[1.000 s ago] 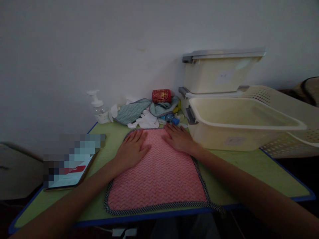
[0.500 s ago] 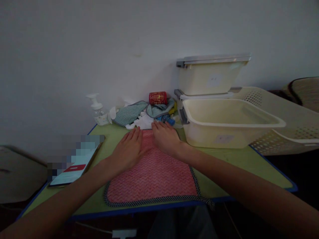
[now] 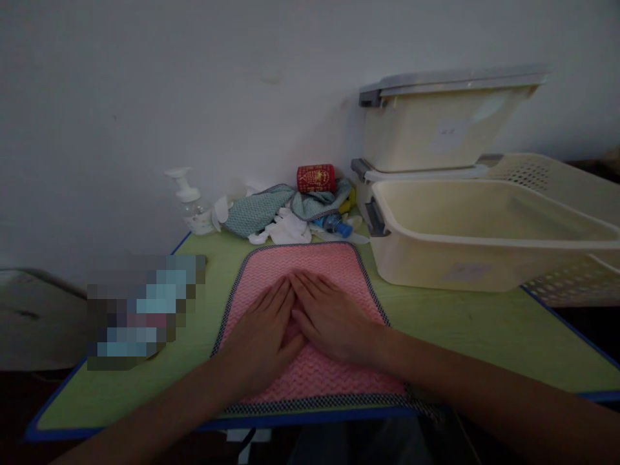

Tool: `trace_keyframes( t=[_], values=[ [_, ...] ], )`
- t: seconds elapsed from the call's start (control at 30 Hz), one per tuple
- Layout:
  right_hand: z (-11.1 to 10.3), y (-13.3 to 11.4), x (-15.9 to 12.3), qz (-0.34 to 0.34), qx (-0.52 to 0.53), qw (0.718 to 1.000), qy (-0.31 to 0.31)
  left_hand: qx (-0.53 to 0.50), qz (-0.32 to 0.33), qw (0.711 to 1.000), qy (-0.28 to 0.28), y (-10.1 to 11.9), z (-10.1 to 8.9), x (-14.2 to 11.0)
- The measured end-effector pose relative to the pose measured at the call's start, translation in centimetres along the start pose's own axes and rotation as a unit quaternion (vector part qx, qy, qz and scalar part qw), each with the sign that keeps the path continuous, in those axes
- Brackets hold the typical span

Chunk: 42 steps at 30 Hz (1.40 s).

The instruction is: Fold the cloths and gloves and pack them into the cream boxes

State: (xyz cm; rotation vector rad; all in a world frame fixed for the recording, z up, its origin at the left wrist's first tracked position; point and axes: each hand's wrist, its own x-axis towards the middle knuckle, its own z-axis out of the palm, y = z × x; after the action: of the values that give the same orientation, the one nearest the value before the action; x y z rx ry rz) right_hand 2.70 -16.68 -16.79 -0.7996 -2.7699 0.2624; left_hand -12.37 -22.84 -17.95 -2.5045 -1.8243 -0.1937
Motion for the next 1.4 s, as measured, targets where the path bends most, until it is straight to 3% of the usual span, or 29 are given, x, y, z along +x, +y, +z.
trace_keyframes(
  t=[0.43, 0.73, 0.87, 1.0, 1.1, 1.23, 1.4],
  values=[
    [-1.1, 1.9, -2.2, 0.023, -0.027, 0.999, -0.019, 0.035, 0.015, 0.999, 0.007, -2.9, -0.4, -3.0],
    [-1.6, 3.2, -3.9, 0.032, -0.064, 0.997, -0.026, 0.039, -0.001, 0.999, 0.013, -3.7, -0.4, -4.5],
    [-2.2, 3.7, -4.0, 0.03, -0.069, 0.995, -0.058, 0.031, -0.007, 0.999, 0.012, -3.8, -0.4, -4.6],
    [-3.8, 2.7, -3.1, 0.031, -0.076, 0.989, -0.122, 0.008, -0.028, 0.999, -0.02, -3.0, -1.8, -4.0],
    [-4.4, 0.5, -2.3, 0.044, -0.059, 0.99, -0.117, -0.037, -0.033, 0.999, -0.018, -1.3, -3.1, -3.1],
    [-2.7, -2.0, -2.2, -0.018, -0.019, 0.997, -0.073, -0.087, -0.013, 0.996, -0.016, 0.7, -2.6, -2.1],
    [0.0, -1.9, -3.0, -0.046, 0.013, 0.998, -0.038, -0.067, 0.018, 0.997, -0.023, 0.9, -0.3, -2.3]
  ],
)
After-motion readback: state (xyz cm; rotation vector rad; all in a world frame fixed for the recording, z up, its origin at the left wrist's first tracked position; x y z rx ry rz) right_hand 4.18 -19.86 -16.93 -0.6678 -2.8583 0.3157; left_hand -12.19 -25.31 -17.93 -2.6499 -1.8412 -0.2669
